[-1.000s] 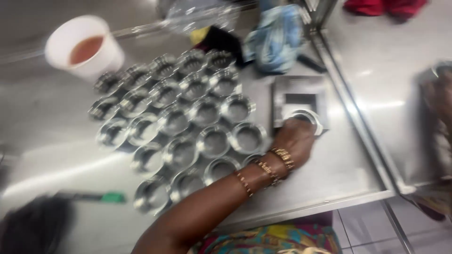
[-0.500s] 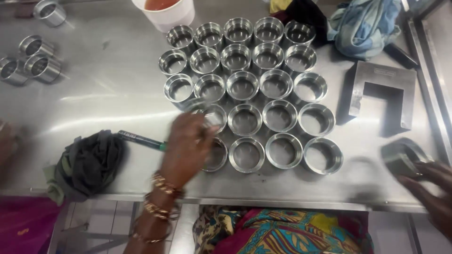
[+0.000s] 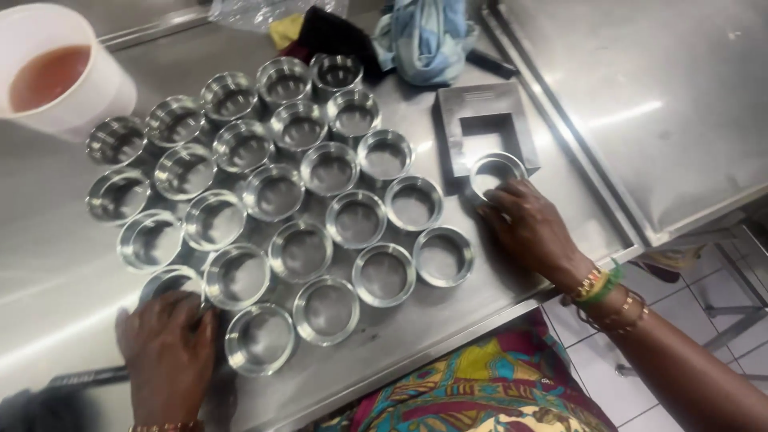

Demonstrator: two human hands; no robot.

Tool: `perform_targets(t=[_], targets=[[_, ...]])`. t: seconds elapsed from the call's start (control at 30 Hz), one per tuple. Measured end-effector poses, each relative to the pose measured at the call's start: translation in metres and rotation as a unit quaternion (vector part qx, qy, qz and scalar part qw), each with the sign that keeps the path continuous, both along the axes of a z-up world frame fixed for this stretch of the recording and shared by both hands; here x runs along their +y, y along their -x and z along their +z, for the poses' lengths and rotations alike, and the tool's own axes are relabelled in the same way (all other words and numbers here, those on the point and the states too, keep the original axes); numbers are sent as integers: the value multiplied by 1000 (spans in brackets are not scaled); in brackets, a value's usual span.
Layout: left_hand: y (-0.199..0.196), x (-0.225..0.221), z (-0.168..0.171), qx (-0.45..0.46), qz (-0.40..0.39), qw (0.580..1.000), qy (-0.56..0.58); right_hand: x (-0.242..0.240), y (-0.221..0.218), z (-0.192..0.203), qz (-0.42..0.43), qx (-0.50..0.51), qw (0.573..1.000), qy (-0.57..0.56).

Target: The recorder is inspecting metal rings using a go/no-go gauge and marking them with a marker.

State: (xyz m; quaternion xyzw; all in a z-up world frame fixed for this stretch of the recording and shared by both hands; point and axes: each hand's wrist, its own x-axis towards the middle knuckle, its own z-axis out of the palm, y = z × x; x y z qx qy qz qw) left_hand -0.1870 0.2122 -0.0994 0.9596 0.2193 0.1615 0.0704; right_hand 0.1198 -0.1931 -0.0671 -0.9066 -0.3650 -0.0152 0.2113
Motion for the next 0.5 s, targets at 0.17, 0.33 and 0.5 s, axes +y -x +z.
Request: perform_targets(t=[0.17,0.33,0.5], targets=[[4,-7,-9,-92,-19,990,-106,16,-21,3,-21,-11,999,-24],[6,-10,-2,-108,64,979,-158,26,-40,-4,-5,-22,998,-52],[54,82,-57,-86,79,978,-173,29,-35,2,-19,-13,999,-41]])
